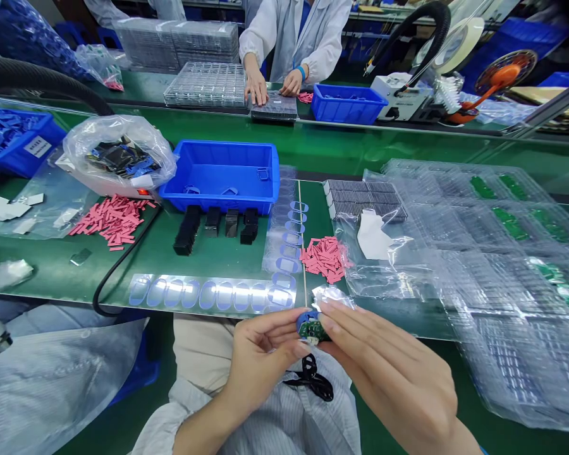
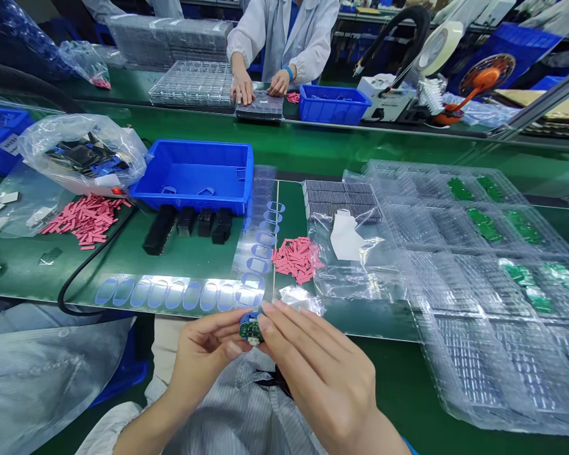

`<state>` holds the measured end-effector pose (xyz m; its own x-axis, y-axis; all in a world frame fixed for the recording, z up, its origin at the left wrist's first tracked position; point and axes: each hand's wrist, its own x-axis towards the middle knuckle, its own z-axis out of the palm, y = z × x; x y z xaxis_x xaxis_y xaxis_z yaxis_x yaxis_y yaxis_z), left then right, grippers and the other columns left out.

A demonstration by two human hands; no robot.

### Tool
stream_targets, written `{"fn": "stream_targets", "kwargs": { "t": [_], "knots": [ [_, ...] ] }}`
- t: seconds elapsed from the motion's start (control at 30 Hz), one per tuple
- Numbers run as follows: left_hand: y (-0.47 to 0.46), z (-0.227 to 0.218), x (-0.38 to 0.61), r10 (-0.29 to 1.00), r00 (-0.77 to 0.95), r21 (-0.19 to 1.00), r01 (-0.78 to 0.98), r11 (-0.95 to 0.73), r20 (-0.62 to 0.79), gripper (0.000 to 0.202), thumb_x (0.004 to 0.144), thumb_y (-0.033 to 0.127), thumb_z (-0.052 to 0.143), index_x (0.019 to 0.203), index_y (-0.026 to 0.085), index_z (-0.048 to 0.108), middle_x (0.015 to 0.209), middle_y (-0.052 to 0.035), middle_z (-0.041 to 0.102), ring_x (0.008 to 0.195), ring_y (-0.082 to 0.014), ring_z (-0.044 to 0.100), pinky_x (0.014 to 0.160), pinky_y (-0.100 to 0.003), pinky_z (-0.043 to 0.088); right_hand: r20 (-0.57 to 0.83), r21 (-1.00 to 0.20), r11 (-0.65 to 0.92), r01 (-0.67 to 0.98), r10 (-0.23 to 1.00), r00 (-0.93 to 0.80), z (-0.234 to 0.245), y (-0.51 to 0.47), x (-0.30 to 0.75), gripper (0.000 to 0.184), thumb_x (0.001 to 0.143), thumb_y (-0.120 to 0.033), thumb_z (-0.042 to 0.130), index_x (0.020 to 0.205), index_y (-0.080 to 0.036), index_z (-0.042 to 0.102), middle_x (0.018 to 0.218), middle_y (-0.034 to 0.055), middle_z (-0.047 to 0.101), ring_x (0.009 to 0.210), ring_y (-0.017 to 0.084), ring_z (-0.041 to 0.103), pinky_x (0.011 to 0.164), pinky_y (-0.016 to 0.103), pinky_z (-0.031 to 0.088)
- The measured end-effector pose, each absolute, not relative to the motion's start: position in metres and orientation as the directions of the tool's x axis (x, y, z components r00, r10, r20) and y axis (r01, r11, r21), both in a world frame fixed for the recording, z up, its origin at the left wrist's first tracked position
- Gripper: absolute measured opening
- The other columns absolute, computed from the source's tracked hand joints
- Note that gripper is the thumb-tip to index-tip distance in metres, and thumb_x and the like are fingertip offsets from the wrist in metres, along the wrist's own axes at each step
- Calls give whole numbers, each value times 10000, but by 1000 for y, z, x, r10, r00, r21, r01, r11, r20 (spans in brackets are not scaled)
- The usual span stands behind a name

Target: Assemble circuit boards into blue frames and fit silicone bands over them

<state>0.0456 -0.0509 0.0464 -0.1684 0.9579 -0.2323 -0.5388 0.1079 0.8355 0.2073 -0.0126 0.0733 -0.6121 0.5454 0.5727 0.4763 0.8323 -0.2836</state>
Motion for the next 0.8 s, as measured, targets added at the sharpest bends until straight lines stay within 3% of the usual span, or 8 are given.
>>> {"fn": "stream_targets", "kwargs": {
  "t": [0.07, 0.13, 0.2, 0.27, 0.4, 0.6, 0.7, 0.8],
  "knots": [
    [-51, 47, 46, 949, -210, 856, -507, 98, -233, 189, 621, 283, 804, 796, 220, 775, 713, -51, 776, 571, -169, 718, 556, -214, 598, 558, -375, 817, 439, 577, -597, 70, -15, 207, 524, 745, -70, 683, 1235, -207, 557, 1095, 70, 698, 1011, 242, 663, 878, 354, 575],
    [-51, 48, 47, 946, -246, 893, -442, 83, -210, 166, 648, 324, 782, 778, 221, 777, 678, -47, 773, 539, -166, 707, 527, -214, 591, 486, -589, 690, 420, 718, -499, 69, -17, 205, 475, 765, -199, 703, 1216, -221, 556, 1119, 81, 688, 993, 238, 672, 830, 330, 594],
    [-53, 48, 47, 957, -244, 932, -356, 63, -157, 174, 681, 350, 753, 806, 230, 776, 746, -57, 779, 638, -195, 729, 611, -251, 604, 352, -791, 485, 373, 860, -371, 69, -17, 202, 333, 802, -328, 663, 1114, -235, 594, 1007, 64, 717, 857, 202, 710, 694, 263, 617],
    [-54, 47, 47, 966, -238, 959, -282, 36, -106, 170, 719, 347, 722, 848, 247, 770, 835, -58, 777, 759, -222, 736, 723, -300, 601, 225, -892, 334, 304, 912, -343, 71, -15, 200, 160, 846, -343, 602, 963, -239, 632, 798, 17, 723, 655, 150, 704, 548, 198, 596],
    [-58, 45, 43, 967, -253, 988, -145, -58, 19, 157, 769, 265, 680, 907, 287, 751, 938, -34, 761, 908, -243, 712, 841, -349, 568, 121, -940, 249, 234, 883, -453, 72, -10, 198, 120, 872, -282, 561, 909, -231, 664, 749, 6, 725, 561, 131, 683, 494, 183, 570],
    [-60, 43, 40, 957, -177, 972, -8, -235, 230, 346, 808, 106, 611, 1053, 338, 687, 980, 3, 755, 981, -223, 687, 873, -332, 547, 247, -913, 355, 202, 874, -419, 69, -14, 198, 116, 842, -218, 606, 926, -261, 674, 764, -16, 735, 620, 110, 691, 554, 146, 561],
    [-59, 44, 40, 963, -173, 977, -18, -213, 206, 320, 805, 120, 620, 1030, 332, 700, 953, 3, 761, 946, -220, 700, 845, -314, 560, 261, -910, 359, 209, 885, -386, 67, -14, 197, 95, 839, -216, 609, 898, -247, 678, 747, -11, 736, 584, 108, 683, 537, 145, 556],
    [-57, 45, 41, 972, -214, 990, -82, -111, 91, 261, 795, 162, 647, 971, 336, 728, 941, 19, 765, 863, -183, 723, 787, -238, 570, 176, -939, 274, 208, 901, -396, 65, -11, 196, 106, 857, -286, 588, 860, -229, 678, 692, -4, 718, 542, 119, 668, 492, 169, 549]
  ]
}}
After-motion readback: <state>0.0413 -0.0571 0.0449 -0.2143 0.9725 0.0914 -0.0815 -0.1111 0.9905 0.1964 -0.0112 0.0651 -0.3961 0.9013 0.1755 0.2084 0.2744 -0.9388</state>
